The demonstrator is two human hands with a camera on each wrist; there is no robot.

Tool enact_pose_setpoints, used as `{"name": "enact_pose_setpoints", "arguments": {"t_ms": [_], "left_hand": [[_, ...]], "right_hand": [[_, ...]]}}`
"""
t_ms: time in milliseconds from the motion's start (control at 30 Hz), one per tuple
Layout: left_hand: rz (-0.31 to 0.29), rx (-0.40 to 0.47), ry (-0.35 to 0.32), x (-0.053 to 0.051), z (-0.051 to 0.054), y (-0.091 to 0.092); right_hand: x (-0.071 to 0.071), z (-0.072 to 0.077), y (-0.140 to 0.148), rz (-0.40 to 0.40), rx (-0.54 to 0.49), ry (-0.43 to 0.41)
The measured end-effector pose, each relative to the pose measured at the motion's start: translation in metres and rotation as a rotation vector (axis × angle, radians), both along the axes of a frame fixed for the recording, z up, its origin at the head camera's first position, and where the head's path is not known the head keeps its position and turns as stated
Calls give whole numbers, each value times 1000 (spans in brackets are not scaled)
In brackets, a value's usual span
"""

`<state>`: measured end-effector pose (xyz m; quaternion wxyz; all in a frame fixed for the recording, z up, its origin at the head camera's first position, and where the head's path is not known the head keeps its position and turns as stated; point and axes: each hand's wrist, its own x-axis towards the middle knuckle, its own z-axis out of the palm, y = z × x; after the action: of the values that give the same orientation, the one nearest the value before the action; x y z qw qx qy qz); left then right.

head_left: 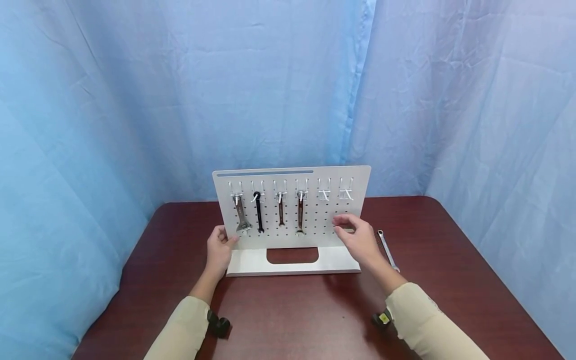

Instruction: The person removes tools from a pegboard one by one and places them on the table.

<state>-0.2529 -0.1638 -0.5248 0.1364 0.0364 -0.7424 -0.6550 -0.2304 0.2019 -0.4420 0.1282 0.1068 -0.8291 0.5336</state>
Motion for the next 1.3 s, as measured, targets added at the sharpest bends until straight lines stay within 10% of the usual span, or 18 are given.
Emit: {"name": "enact_pose_setpoints", "arguments": {"t_ms": [633, 1300], "left_hand": [[-9, 24, 38, 0, -2, 1], [-16, 38, 18, 1, 0, 3]], "right_hand": [[-14, 18, -60, 148, -107, -30], [-23, 15, -82, 100, -103, -38]]}}
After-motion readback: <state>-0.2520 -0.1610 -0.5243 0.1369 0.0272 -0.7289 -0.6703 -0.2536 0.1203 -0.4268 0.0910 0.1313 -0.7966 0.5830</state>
